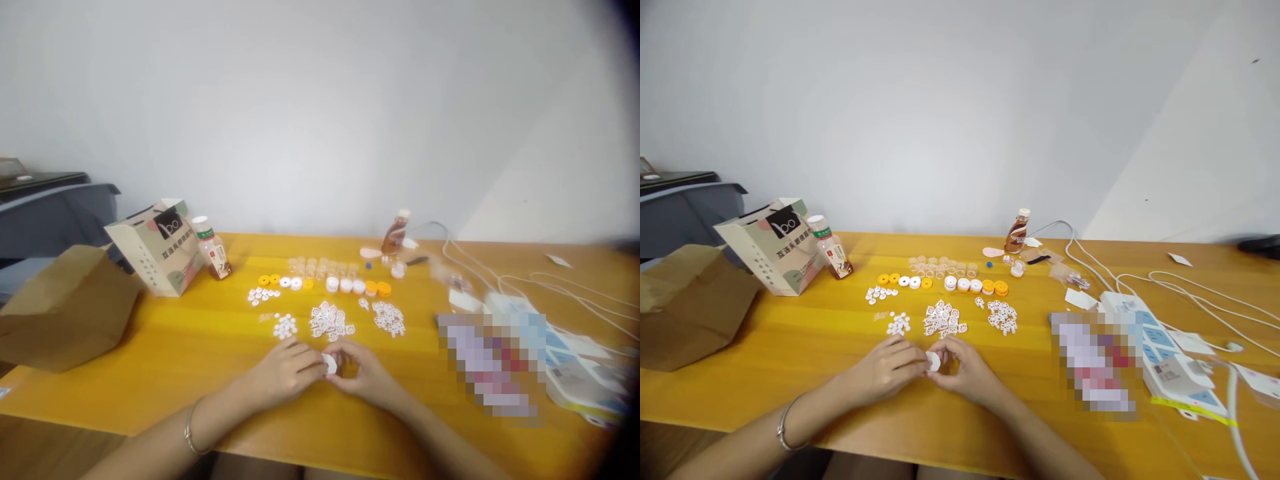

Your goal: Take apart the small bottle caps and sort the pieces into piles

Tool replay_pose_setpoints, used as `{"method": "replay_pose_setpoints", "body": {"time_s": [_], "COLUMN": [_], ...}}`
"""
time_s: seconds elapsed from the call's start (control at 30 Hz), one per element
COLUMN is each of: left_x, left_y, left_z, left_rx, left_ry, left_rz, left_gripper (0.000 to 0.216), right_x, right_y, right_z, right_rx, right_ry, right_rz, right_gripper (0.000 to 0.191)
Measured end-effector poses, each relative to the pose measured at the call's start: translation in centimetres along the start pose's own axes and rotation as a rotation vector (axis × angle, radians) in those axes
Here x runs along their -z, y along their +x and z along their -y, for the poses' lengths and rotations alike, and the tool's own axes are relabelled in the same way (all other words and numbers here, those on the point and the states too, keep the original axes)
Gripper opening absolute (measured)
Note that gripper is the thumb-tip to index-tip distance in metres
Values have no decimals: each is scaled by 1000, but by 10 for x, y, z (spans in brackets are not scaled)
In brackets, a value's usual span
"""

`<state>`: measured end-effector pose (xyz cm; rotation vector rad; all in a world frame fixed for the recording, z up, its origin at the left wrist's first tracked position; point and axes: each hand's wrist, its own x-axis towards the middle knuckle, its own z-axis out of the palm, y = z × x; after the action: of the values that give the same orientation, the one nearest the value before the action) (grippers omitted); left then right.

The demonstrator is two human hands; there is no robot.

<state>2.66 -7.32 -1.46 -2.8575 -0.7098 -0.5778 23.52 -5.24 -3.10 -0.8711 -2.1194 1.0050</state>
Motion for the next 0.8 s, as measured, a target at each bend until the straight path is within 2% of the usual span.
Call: {"method": "replay_pose_setpoints", "body": {"time_s": [0.1, 0.2, 0.27, 0.33, 0.4, 0.47, 0.63, 0.8], "left_x": [1, 3, 1, -6, -17, -30, -53, -58], "left_y": [2, 6, 15, 27, 42, 55, 69, 65], "left_z": [6, 32, 59, 87, 112, 130, 143, 144], "left_rx": [-39, 7, 127, 288, 450, 543, 589, 604], "left_ry": [-38, -103, -129, -125, -79, -37, -5, 13], "left_rz": [1, -43, -99, -137, -97, -56, -24, 1], "left_gripper": [18, 17, 16, 16, 14, 13, 18, 17], "right_x": [0, 1, 2, 3, 4, 6, 10, 11], "right_y": [0, 1, 2, 3, 3, 4, 4, 4], "right_z": [-3, -8, -11, -14, -15, -17, -17, -15], "right_rx": [-9, -52, -98, -131, -138, -134, -131, -115], "right_ry": [2, 28, 36, 26, -1, -33, -68, -72], "right_rz": [-6, -75, -150, -215, -266, -296, -337, -338], "right_gripper": [22, 37, 38, 31, 27, 26, 24, 22]}}
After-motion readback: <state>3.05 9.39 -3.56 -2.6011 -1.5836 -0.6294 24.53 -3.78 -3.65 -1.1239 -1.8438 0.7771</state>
